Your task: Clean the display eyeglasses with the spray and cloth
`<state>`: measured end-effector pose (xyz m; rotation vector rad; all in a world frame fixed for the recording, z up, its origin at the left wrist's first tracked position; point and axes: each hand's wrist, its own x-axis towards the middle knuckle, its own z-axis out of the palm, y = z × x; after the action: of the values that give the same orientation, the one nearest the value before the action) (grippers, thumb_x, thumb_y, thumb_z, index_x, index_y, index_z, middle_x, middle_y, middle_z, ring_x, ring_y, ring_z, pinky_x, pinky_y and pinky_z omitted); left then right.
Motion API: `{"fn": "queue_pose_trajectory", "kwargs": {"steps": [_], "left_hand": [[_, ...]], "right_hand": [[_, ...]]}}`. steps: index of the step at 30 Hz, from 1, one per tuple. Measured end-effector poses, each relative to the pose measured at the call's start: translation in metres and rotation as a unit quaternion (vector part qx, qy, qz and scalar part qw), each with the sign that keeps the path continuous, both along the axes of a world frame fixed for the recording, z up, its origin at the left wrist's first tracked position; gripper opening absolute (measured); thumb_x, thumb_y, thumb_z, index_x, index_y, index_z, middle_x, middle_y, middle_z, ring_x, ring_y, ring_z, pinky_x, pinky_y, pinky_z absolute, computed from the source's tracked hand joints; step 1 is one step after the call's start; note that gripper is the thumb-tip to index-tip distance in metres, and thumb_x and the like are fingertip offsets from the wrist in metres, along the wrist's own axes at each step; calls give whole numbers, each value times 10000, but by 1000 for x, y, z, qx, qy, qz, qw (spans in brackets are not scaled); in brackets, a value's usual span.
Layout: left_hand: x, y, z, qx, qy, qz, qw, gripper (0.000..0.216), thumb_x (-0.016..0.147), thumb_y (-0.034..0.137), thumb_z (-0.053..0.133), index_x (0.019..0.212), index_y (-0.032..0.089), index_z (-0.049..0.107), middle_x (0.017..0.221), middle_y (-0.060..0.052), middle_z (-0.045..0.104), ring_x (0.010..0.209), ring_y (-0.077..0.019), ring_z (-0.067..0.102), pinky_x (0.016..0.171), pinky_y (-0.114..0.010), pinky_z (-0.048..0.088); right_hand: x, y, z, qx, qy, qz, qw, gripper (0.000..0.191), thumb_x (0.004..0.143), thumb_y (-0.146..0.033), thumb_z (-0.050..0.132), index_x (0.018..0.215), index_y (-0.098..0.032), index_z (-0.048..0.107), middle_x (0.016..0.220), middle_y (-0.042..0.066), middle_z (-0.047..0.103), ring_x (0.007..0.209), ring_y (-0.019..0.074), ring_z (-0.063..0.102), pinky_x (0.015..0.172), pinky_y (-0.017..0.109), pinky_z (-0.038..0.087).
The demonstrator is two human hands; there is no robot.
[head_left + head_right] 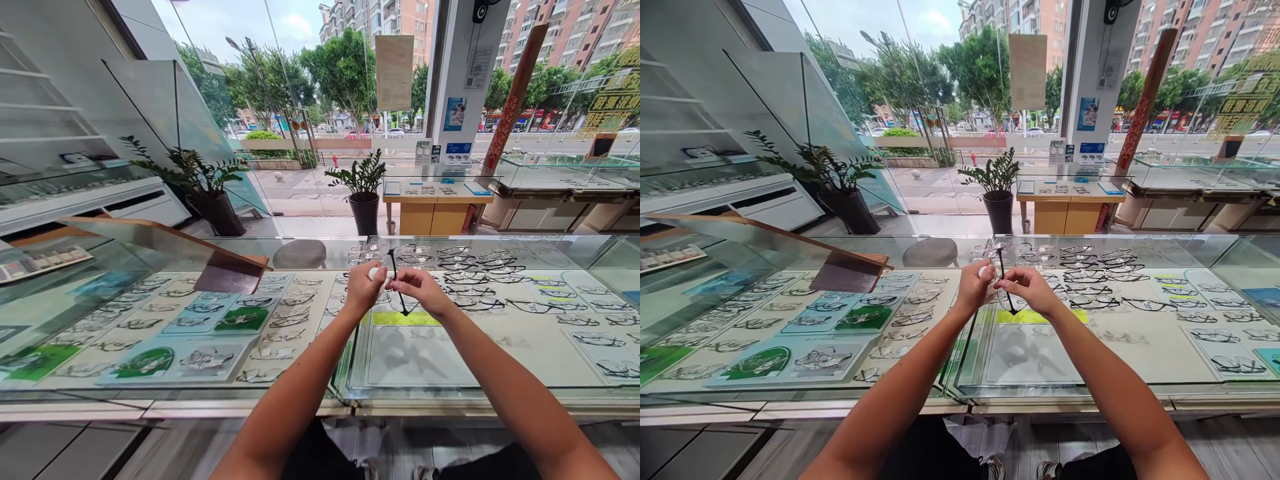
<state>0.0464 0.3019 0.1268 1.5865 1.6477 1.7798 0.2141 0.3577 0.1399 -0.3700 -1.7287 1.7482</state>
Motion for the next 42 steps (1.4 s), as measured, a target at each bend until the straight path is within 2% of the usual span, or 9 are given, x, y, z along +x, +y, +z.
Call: {"fn": "queue_pose_trajectory", "kwargs": {"steps": [4, 8, 13, 17, 23, 27, 32, 38, 42], "left_hand": [[-1, 0, 3, 10, -6, 8, 1000, 607, 839, 773, 518, 585, 230, 418, 567, 18, 423, 584, -150, 373, 617, -310, 260], [-2, 2, 5, -7, 28, -5, 1000, 563, 827, 756, 543, 654, 230, 441, 633, 18, 481, 646, -163, 440, 649, -309, 311], [0, 3, 3, 8, 68, 23, 997, 536, 868, 746, 483, 701, 238, 458, 699, -8, 527, 713, -196, 492, 694, -342, 369], [1, 4, 2, 11, 81, 33, 996, 512, 876, 735, 504, 762, 236, 497, 783, -28, 581, 801, -221, 538, 767, -368, 414], [-3, 4, 4, 16, 81, 17, 996, 552, 884, 770, 443, 731, 240, 463, 738, -23, 564, 739, -206, 519, 717, -359, 399], [-4, 4, 5, 11, 67, 12, 998, 574, 857, 792, 471, 720, 234, 475, 715, -15, 557, 715, -195, 515, 698, -347, 397], [-5, 3, 6, 1, 70, 3, 998, 587, 862, 796, 426, 679, 239, 436, 658, -3, 517, 661, -181, 484, 656, -337, 373], [-4, 1, 5, -38, 140, -56, 988, 555, 848, 755, 469, 667, 231, 495, 626, -1, 551, 644, -183, 495, 679, -344, 351], [0, 2, 2, -55, 188, -114, 974, 516, 867, 709, 451, 676, 232, 487, 653, -10, 583, 667, -194, 522, 707, -349, 356]], "right_hand": [[0, 0, -1, -3, -6, -2, 1000, 474, 707, -649, 902, 746, -228, 687, 832, 31, 755, 938, 237, 731, 945, 396, 534], [0, 1, -2, -1, -1, -15, 1000, 489, 695, -656, 907, 749, -226, 679, 831, 24, 730, 935, 232, 717, 922, 381, 529], [-1, 4, -3, 3, 3, -18, 1000, 494, 688, -667, 907, 755, -230, 687, 811, 11, 703, 873, 212, 682, 876, 369, 522], [-1, 5, -4, 9, 13, -25, 1000, 490, 699, -672, 897, 759, -231, 692, 813, 13, 707, 845, 202, 662, 850, 360, 511], [-1, 3, -4, 15, -5, -21, 1000, 531, 683, -706, 892, 754, -229, 671, 805, 9, 675, 849, 205, 667, 809, 352, 489], [0, 3, -4, 29, -5, -28, 999, 544, 683, -725, 880, 747, -230, 663, 782, 3, 652, 835, 205, 665, 787, 349, 480], [1, 5, -3, 54, -12, -21, 998, 514, 724, -710, 859, 759, -229, 681, 815, 18, 696, 816, 198, 652, 784, 352, 487], [4, 14, 0, 3, 46, -103, 994, 476, 696, -668, 895, 762, -240, 698, 861, 22, 757, 814, 184, 614, 809, 346, 490], [3, 15, 1, -9, 55, -106, 993, 491, 676, -681, 900, 745, -243, 687, 831, 17, 747, 791, 181, 585, 816, 353, 485]]}}
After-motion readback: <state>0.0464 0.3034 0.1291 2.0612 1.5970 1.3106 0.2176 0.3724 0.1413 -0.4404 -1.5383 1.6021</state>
